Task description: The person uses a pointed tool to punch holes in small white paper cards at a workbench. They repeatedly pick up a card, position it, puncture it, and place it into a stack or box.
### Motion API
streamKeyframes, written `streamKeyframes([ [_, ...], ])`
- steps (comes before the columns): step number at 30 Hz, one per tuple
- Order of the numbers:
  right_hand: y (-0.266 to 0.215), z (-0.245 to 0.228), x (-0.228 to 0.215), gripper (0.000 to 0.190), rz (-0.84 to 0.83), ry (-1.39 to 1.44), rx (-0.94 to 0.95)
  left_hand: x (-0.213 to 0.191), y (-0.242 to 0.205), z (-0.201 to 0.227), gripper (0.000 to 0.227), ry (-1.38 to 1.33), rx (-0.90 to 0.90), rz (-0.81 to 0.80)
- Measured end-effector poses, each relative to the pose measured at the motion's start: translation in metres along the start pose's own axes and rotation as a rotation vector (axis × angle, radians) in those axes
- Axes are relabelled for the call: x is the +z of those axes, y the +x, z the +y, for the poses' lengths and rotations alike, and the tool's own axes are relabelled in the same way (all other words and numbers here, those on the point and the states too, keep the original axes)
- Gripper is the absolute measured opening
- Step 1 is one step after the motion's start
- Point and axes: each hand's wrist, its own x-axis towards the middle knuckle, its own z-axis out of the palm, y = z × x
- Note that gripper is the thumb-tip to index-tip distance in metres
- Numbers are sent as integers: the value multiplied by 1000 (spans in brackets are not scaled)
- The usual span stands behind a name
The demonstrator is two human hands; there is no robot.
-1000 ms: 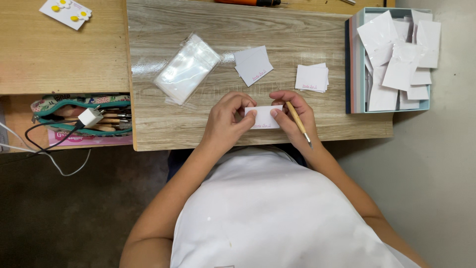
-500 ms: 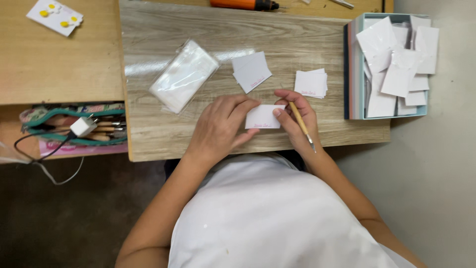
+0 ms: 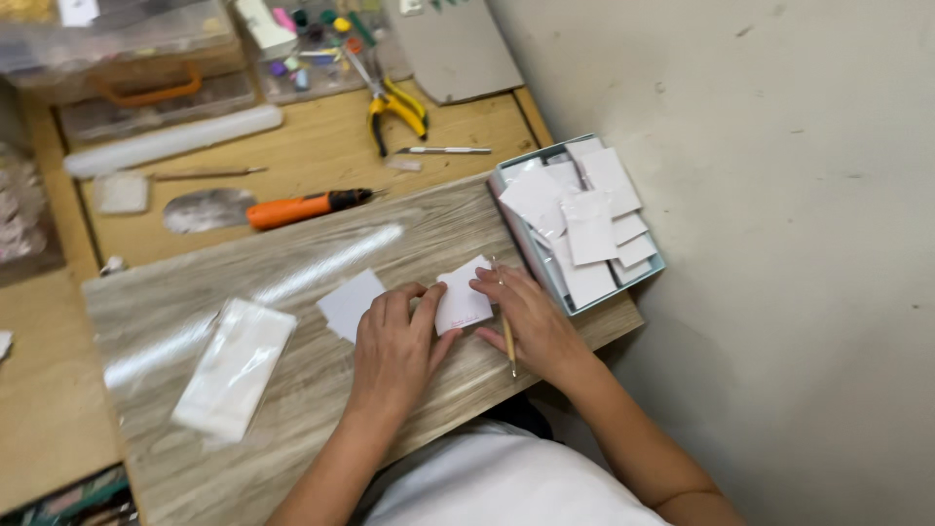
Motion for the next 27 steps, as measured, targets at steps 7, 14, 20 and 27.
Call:
streamKeyframes([
  [7, -3, 23, 8, 54, -104, 63, 156, 36, 27, 5, 60, 61, -31, -93],
  [14, 1, 30, 10, 41, -161, 64, 120, 41, 25, 3, 63, 103, -82, -173],
  [20, 2, 31, 10, 38, -177, 54, 142, 40, 29, 4, 69, 107, -99, -234],
  [27, 2, 32, 9, 23, -150, -73, 75, 30, 37, 12, 76, 99, -135, -237],
])
